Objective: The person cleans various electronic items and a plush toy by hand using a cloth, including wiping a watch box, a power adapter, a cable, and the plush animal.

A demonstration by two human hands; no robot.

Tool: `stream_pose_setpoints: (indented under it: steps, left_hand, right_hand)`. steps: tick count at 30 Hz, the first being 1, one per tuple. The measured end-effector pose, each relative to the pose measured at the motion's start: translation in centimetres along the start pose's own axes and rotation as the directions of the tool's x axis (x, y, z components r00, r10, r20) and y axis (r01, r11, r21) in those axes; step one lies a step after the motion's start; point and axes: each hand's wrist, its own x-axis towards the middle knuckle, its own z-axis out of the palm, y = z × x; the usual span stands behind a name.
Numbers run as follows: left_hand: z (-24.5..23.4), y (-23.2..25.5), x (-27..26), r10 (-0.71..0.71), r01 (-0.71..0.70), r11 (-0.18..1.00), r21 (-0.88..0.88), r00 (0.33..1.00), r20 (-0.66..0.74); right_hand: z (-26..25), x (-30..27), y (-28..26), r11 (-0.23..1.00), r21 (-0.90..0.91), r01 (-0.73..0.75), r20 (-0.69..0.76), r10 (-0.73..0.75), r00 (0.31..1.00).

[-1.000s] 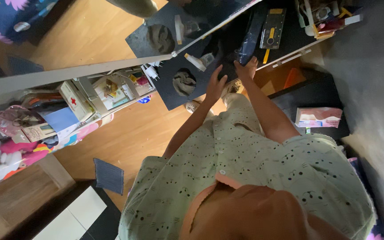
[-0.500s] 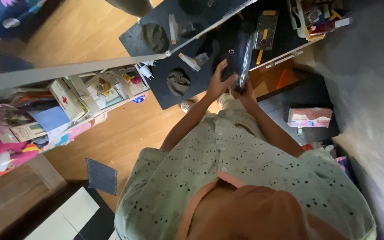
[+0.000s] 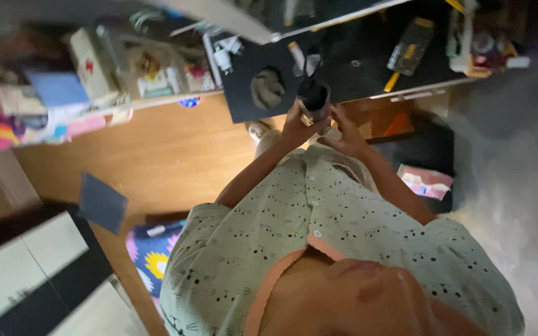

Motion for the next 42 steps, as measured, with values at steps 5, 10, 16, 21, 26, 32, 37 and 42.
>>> stream_pose_setpoints:
  steps: [5, 10, 16, 21, 26, 32, 37, 42]
  left_hand:
    - [-5.0, -0.4, -4.5, -0.400, 0.398, 0.916, -0.055, 0.916, -0.037]
    - [-11.2, 1.2, -8.7, -0.057, 0.083, 0.990, 0.110, 0.973, -0.223]
    - [-17.2, 2.9, -13.5, -0.101, 0.184, 0.956, 0.230, 0.938, -0.333]
    - [-21.7, 2.6, -16.9, 0.001, 0.163, 0.850, 0.501, 0.950, -0.311]
    - [-25.9, 3.1, -20.0, -0.064, 0.219, 0.828, 0.516, 0.951, -0.301]
    - [-30.4, 3.0, -22.4, -0.065, 0.214, 0.772, 0.599, 0.963, -0.261]
    - [-32.1, 2.5, -23.0, -0.046, 0.226, 0.713, 0.664, 0.960, -0.278]
    - [-32.4, 0.1, -22.0, -0.005, 0.276, 0.652, 0.707, 0.933, -0.359]
  right_hand:
    - [1.0, 3.0, -5.1, 0.995, 0.083, 0.053, 0.087, -0.060, 0.994]
    - [5.6, 5.8, -10.1, 0.965, 0.215, 0.150, 0.171, -0.188, 0.967]
    - [13.6, 7.6, -18.0, 0.848, -0.115, 0.518, 0.246, -0.481, 0.842]
    - [20.9, 7.6, -20.9, 0.691, -0.399, 0.603, 0.318, -0.513, 0.798]
    - [25.9, 8.1, -21.1, 0.765, -0.407, 0.499, 0.261, -0.426, 0.866]
    - [30.9, 8.2, -19.1, 0.941, -0.234, 0.244, 0.151, -0.213, 0.965]
    - [33.1, 9.6, -16.8, 0.938, -0.203, 0.280, 0.152, -0.252, 0.956]
    - [33.2, 12.5, -12.4, 0.975, 0.070, 0.213, 0.206, -0.223, 0.953]
